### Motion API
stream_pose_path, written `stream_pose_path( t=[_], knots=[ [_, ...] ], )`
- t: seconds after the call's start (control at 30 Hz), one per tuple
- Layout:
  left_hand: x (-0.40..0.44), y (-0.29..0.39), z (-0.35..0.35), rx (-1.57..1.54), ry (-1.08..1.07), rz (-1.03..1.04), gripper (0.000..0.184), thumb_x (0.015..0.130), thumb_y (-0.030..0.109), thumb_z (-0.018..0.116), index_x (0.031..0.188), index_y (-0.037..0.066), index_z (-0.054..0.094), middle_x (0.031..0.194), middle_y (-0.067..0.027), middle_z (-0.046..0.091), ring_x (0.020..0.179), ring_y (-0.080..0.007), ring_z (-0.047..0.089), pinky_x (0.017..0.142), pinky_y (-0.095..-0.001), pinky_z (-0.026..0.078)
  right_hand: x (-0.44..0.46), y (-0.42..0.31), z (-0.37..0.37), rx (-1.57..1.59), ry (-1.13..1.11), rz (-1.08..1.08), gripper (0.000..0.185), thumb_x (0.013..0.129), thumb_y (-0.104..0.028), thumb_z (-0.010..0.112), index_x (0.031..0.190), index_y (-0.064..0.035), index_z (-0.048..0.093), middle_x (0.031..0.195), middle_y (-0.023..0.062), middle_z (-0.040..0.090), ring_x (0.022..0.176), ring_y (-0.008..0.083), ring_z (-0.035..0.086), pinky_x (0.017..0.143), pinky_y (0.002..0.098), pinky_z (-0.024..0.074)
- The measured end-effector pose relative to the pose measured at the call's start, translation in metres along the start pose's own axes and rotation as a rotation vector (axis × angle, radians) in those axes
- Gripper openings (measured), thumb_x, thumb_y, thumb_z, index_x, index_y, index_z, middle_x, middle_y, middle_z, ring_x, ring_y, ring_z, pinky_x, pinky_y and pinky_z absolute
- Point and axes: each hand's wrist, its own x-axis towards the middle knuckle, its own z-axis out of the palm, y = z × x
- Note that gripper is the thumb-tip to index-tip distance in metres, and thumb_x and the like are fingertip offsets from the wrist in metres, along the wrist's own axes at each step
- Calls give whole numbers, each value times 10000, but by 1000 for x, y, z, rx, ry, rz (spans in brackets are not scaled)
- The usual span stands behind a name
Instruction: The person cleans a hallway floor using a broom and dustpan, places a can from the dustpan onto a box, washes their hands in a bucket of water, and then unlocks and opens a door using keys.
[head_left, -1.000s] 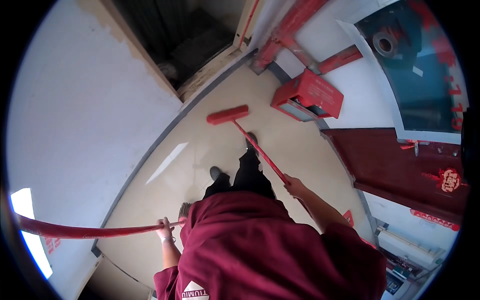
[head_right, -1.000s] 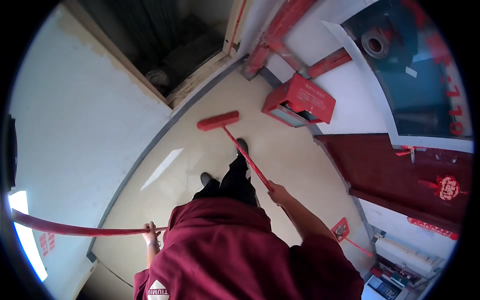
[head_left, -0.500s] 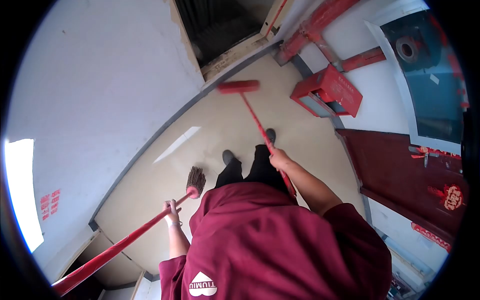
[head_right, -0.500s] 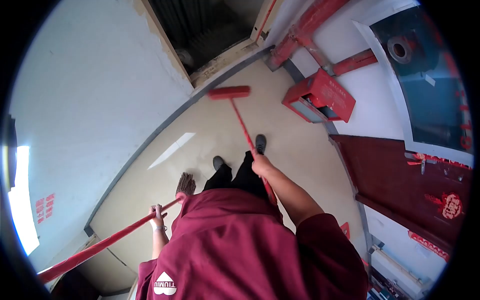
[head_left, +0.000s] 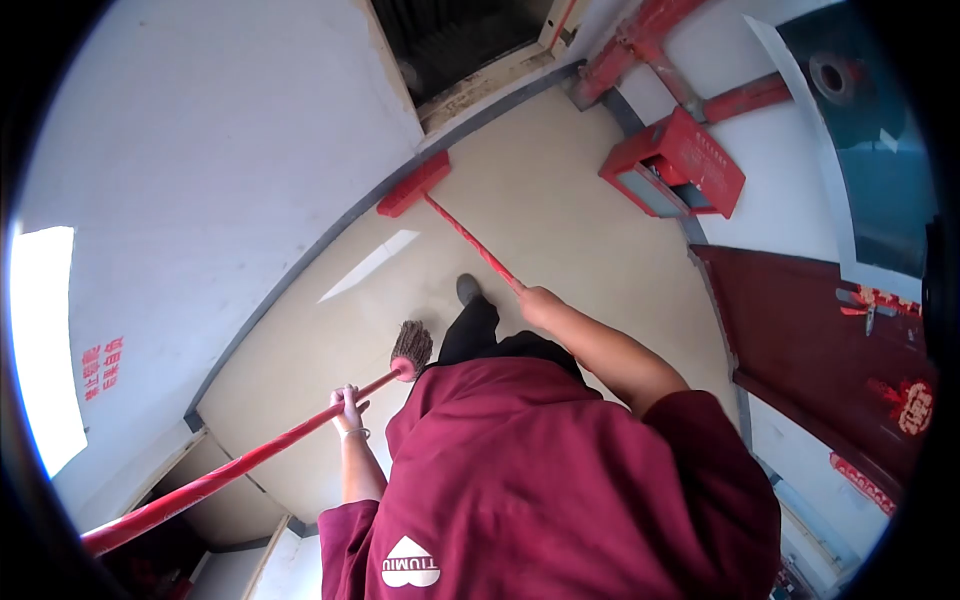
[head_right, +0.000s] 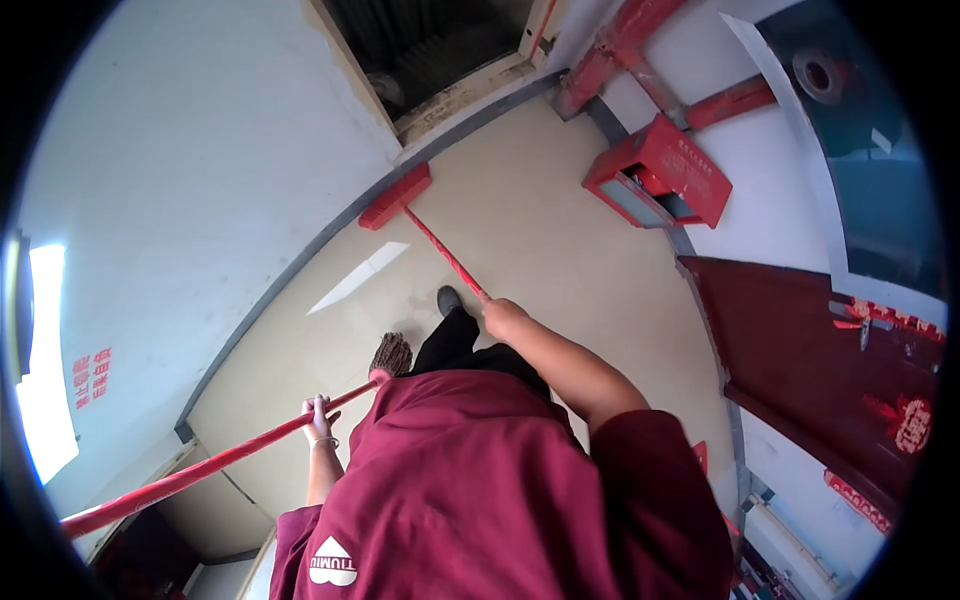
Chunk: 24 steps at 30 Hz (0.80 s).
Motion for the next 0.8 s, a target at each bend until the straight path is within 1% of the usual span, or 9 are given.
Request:
stream_pose_path(
  t=[0.07, 0.17, 0.23, 0.3, 0.33, 0.43, 0.6, 0.73, 0.8],
  knots=[
    [-8, -7, -8, 31, -2, -9, 181, 833, 224, 516, 849, 54, 459, 854, -75, 539, 816, -177, 557, 589, -330, 538, -1, 4, 20, 122, 3, 374, 539, 893, -423, 218, 1202, -33, 424, 975, 232, 558, 916, 369, 533, 826, 418, 407],
    [-16, -32, -20, 23, 3, -5, 156, 840, 212, 503, 846, 62, 460, 841, -73, 540, 799, -171, 556, 573, -325, 538, -42, 39, 30, 184, -41, 435, 717, 862, -543, 106, 1113, 1, 500, 968, 240, 558, 931, 358, 530, 857, 418, 384],
    [-26, -50, -32, 42, 4, 6, 155, 840, 212, 503, 844, 64, 461, 836, -71, 540, 791, -168, 555, 568, -322, 538, -70, 103, 61, 161, -8, 536, 559, 877, -469, 226, 1214, -66, 415, 929, 245, 564, 896, 350, 548, 808, 428, 411],
    [-37, -68, -39, 52, 27, 6, 155, 839, 213, 504, 838, 63, 463, 825, -68, 539, 771, -162, 551, 556, -316, 536, -136, 173, 97, -157, 67, 212, 463, 854, -352, 370, 1282, -181, 328, 814, 234, 573, 776, 370, 568, 687, 443, 436],
    [-42, -82, -47, 49, 32, 14, 174, 832, 250, 526, 834, 87, 464, 803, -50, 541, 775, -161, 547, 545, -336, 524, -177, 193, 107, -180, 66, 227, 568, 820, -185, 412, 1332, -269, 183, 765, 223, 564, 698, 364, 570, 617, 445, 441],
    [-66, -111, -64, 39, 57, 16, 171, 833, 246, 525, 818, 90, 459, 796, -42, 540, 754, -155, 542, 538, -327, 518, -304, 263, 156, -165, -44, 385, 527, 834, -122, 361, 1325, -242, 216, 790, 223, 567, 713, 358, 570, 628, 436, 437],
    [-88, -162, -107, -111, 154, 78, 163, 837, 190, 518, 778, 52, 454, 727, -59, 521, 617, -142, 537, 503, -263, 500, -467, 259, 161, -168, -94, 576, 462, 854, -137, 359, 1302, -211, 275, 823, 218, 578, 723, 356, 584, 643, 435, 456],
    [-95, -178, -148, -182, 301, 83, 185, 826, 184, 534, 761, 31, 451, 699, -69, 521, 574, -150, 529, 460, -254, 497, -483, 203, 129, 102, -121, 705, 461, 847, -180, 403, 1294, -178, 293, 728, 216, 573, 690, 374, 569, 641, 445, 459],
    [-97, -182, -171, -130, 388, 58, 196, 820, 178, 544, 755, 20, 448, 706, -83, 533, 580, -161, 540, 447, -277, 505, -458, 201, 135, -126, -58, 559, 465, 848, -175, 400, 1299, -164, 289, 713, 217, 570, 673, 373, 568, 631, 442, 458]
  ],
)
